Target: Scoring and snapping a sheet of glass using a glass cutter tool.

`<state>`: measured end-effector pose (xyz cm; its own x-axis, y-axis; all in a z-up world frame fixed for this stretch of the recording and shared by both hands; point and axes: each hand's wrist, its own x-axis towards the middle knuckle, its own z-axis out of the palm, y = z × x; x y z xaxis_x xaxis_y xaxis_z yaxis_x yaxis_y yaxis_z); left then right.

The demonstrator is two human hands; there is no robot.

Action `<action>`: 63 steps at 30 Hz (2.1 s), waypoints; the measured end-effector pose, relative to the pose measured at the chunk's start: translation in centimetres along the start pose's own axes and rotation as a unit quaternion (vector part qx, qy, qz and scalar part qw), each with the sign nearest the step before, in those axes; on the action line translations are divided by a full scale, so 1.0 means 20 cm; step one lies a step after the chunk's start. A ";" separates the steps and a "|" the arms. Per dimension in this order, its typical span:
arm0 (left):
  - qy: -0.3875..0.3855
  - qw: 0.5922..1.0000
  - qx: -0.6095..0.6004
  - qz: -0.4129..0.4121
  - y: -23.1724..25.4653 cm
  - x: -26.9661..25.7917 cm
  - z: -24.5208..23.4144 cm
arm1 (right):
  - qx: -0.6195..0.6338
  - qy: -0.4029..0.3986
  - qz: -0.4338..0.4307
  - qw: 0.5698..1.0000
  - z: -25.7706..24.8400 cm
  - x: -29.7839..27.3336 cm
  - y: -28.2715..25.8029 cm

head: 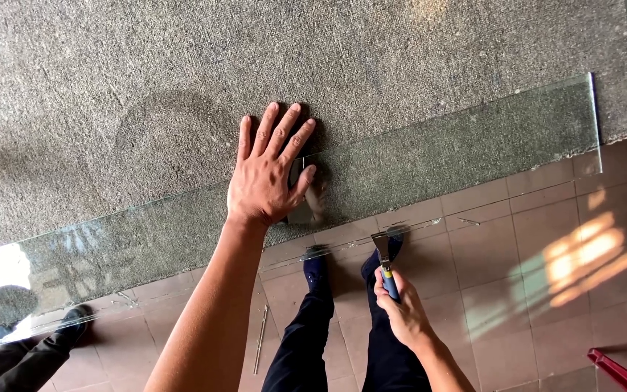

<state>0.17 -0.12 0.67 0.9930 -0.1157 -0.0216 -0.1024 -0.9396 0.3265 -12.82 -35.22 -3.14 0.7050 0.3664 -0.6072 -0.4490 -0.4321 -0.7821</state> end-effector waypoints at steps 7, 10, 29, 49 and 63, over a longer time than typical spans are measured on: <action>-0.003 1.000 0.003 0.000 0.00 0.00 0.00 | 0.052 -0.030 0.145 0.988 -0.08 -0.03 -0.07; -0.003 1.000 -0.003 0.000 0.00 0.00 -0.01 | 0.074 -0.029 0.164 0.983 -0.14 -0.05 -0.04; -0.008 1.000 -0.006 -0.001 0.01 0.01 -0.02 | -0.021 0.013 -0.020 1.000 -0.17 0.05 0.24; -0.026 1.000 0.014 -0.008 0.01 0.01 -0.02 | -0.005 0.017 -0.055 0.998 -0.15 0.08 0.33; -0.015 1.000 0.018 -0.003 0.00 0.01 -0.01 | 0.021 0.008 -0.075 0.997 -0.13 0.13 0.37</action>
<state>0.29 -0.10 0.84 0.9914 -0.1195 -0.0524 -0.0993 -0.9514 0.2915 -12.95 -39.59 -10.15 0.7750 0.4105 -0.4804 -0.3596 -0.3386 -0.8695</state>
